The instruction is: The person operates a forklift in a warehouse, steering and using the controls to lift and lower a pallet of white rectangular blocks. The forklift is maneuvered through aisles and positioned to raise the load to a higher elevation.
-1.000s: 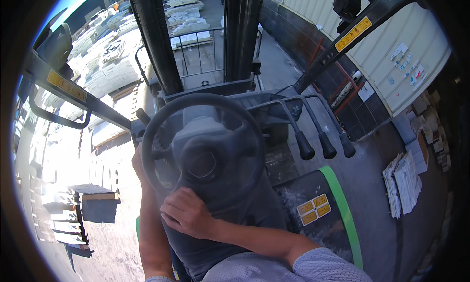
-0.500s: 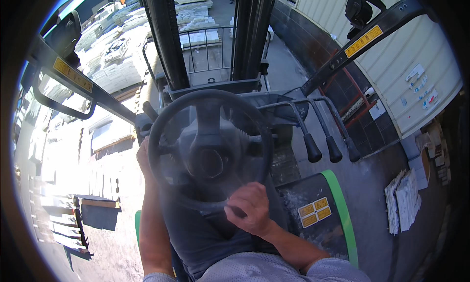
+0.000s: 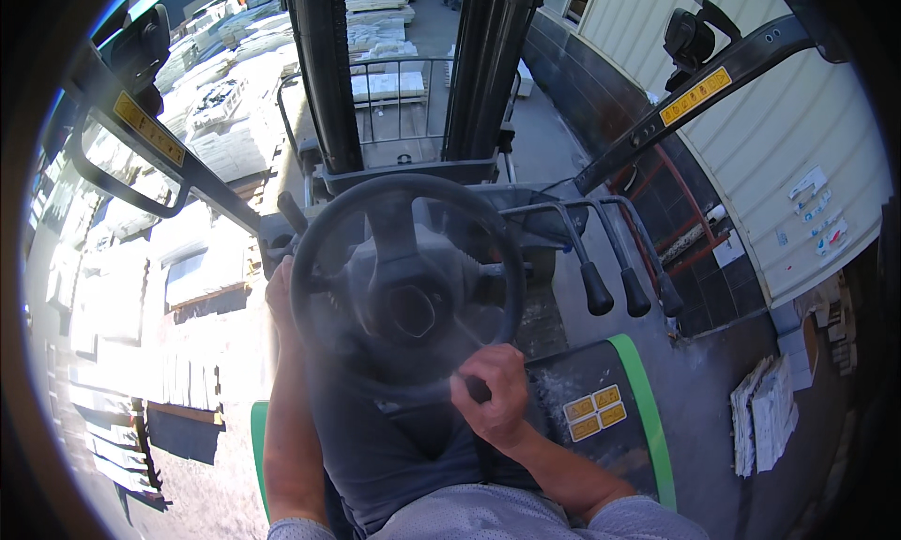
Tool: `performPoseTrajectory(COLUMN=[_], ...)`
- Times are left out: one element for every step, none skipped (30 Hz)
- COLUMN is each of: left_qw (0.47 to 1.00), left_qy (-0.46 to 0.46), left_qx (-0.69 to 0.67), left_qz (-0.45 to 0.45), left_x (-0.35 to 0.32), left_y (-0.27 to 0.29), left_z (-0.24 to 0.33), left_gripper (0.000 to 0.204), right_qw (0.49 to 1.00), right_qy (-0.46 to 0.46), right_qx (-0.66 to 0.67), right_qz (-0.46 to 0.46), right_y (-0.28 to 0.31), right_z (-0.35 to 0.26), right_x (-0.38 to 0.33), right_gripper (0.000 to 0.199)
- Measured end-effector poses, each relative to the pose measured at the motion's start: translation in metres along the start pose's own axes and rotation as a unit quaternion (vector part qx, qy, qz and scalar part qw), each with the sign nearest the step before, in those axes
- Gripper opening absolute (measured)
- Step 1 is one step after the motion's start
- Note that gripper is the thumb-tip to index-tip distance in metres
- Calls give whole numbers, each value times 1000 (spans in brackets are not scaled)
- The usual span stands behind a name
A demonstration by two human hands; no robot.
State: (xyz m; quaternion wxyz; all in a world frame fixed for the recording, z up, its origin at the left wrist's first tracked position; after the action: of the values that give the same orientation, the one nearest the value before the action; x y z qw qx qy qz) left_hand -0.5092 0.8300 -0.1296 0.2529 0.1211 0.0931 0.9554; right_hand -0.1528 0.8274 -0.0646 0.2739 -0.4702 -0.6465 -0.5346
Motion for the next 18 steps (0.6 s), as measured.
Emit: performPoseTrajectory(left_qw=[999, 998, 997, 998, 999, 999, 999, 998, 996, 996, 995, 997, 996, 997, 998, 997, 995, 994], left_qy=[32, 43, 73, 45, 36, 27, 33, 38, 46, 46, 46, 56, 35, 24, 32, 29, 45, 44], left_qx=[-25, -28, 3, -24, -16, -9, -23, -38, -52, -61, -69, -41, -68, -58, -32, -58, -68, -74], left_qz=[-16, -29, -23, -34, -27, -19, -28, -37, -46, -50, -53, -45, -49, -43, -31, -48, -59, -74], left_x=[5, 10, 15, 18, 21, 23, 27, 31, 34, 37, 40, 43, 45, 47, 49, 50, 51, 51], left_y=[-2, -4, -6, -8, -10, -12, -15, -18, -22, -25, -28, -30, -32, -33, -34, -37, -39, -42], left_z=[-6, -10, -15, -15, -16, -17, -18, -18, -18, -17, -15, -14, -8, -4, -1, 4, 5, 8], left_gripper=[40, 32, 28, 29, 30, 30, 31, 33, 34, 35, 37, 38, 39, 40, 40, 44, 48, 53], right_qw=[1000, 1000, 1000, 1000, 999, 999, 998, 997, 996, 996, 995, 994, 994, 993, 993, 992, 991, 990], right_qy=[0, -8, 1, 3, 4, 9, 14, 19, 25, 27, 32, 36, 30, 39, 40, 45, 40, 38], right_qx=[2, 6, 10, 16, 29, 33, 42, 51, 65, 70, 76, 82, 92, 94, 96, 100, 106, 113], right_qz=[0, -4, -10, -20, -22, -38, -42, -47, -50, -49, -53, -58, -58, -60, -60, -62, -70, -80], right_y=[-4, -8, -14, -20, -26, -33, -41, -50, -59, -67, -76, -83, -91, -96, -101, -104, -105, -105], right_z=[0, 2, 2, 2, 2, 1, 0, -1, -3, -4, -4, -4, -3, -2, 0, 2, 7, 10], right_x=[0, 0, 1, 1, 2, 3, 5, 8, 10, 13, 17, 21, 25, 30, 34, 38, 41, 43], right_gripper=[30, 30, 31, 31, 31, 31, 31, 31, 31, 31, 30, 30, 30, 30, 29, 29, 28, 28])
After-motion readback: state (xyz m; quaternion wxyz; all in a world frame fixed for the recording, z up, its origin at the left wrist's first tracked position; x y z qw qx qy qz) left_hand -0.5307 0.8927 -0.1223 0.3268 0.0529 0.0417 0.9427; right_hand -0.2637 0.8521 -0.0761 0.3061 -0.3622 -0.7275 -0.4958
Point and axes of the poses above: each hand's wrist, its own x-axis towards the middle knuckle, its own y-axis out of the back of the hand, z = x × y, the point moved 5 cm from there along x, towards the middle knuckle, and after that the axes turned 15 degrees about y, right-handed, at the moved point
